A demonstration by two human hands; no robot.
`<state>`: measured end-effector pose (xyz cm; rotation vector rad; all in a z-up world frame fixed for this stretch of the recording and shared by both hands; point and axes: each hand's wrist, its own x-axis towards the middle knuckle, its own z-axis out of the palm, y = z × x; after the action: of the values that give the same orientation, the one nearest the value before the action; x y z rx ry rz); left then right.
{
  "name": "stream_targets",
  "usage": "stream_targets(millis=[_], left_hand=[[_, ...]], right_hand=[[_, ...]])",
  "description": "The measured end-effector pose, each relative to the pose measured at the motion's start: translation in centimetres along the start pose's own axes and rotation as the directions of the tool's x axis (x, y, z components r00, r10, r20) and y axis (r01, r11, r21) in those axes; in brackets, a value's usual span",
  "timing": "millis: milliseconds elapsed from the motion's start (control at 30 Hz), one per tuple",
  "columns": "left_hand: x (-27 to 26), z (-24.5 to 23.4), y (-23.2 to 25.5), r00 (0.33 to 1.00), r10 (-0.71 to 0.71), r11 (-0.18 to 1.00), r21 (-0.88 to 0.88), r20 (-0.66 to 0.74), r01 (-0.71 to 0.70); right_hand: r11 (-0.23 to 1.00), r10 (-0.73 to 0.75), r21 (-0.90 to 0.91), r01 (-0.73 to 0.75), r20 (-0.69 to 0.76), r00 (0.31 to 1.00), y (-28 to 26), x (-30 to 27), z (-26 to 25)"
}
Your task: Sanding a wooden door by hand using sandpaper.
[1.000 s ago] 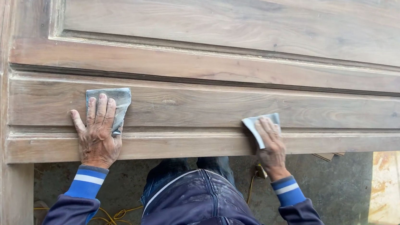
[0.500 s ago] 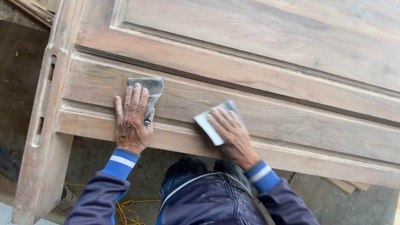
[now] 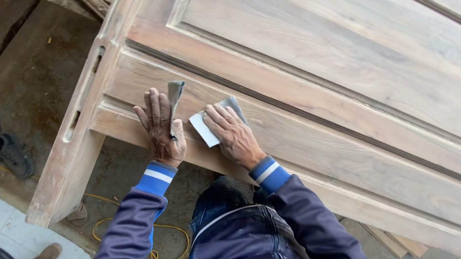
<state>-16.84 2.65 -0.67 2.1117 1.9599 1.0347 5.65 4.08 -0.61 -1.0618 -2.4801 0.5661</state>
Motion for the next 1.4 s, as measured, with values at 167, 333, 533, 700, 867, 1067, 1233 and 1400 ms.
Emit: stream_targets(millis=[167,333,533,700,867,1067,1233,1400], left_hand=[[2.8,-2.8,-7.1,0.986,0.148,0.951,0.286,-0.076,-0.120],[2.7,-2.9,-10.6,0.965,-0.051,0.949,0.314,0.256,-0.033],[3.3,-3.4,-9.7,0.944,-0.063,0.963,0.268,0.324,-0.028],[3.5,-3.8,-9.3,0.958,-0.060,0.974,0.227,0.282,-0.006],[3.6,-3.9,-9.5,0.955,-0.031,0.979,0.200,0.296,-0.030],[3.9,-3.9,-9.3,0.935,-0.055,0.965,0.260,0.350,-0.041],[3.9,-3.3,-9.4,0.928,-0.022,0.967,0.243,0.371,-0.074],[3.8,-0.4,-6.9,0.921,-0.103,0.937,0.347,0.376,-0.037]], right_hand=[[0.996,0.063,-0.072,-0.059,0.054,0.997,3.0,-7.3,-5.0],[0.968,0.241,-0.078,-0.239,0.017,0.970,3.2,-13.4,-8.2],[0.987,0.142,-0.087,-0.132,0.129,0.981,1.3,-0.4,-1.6],[0.993,-0.049,-0.105,0.053,0.039,0.998,0.6,7.2,4.2],[0.961,0.267,-0.060,-0.269,-0.035,0.963,5.1,-7.0,-3.4],[0.665,0.624,-0.175,-0.727,-0.404,0.668,8.6,-23.7,-7.0],[0.785,0.566,-0.026,-0.618,-0.374,0.735,4.5,-13.2,-1.2],[0.978,0.199,-0.034,-0.206,-0.153,0.968,2.4,-6.4,1.1]])
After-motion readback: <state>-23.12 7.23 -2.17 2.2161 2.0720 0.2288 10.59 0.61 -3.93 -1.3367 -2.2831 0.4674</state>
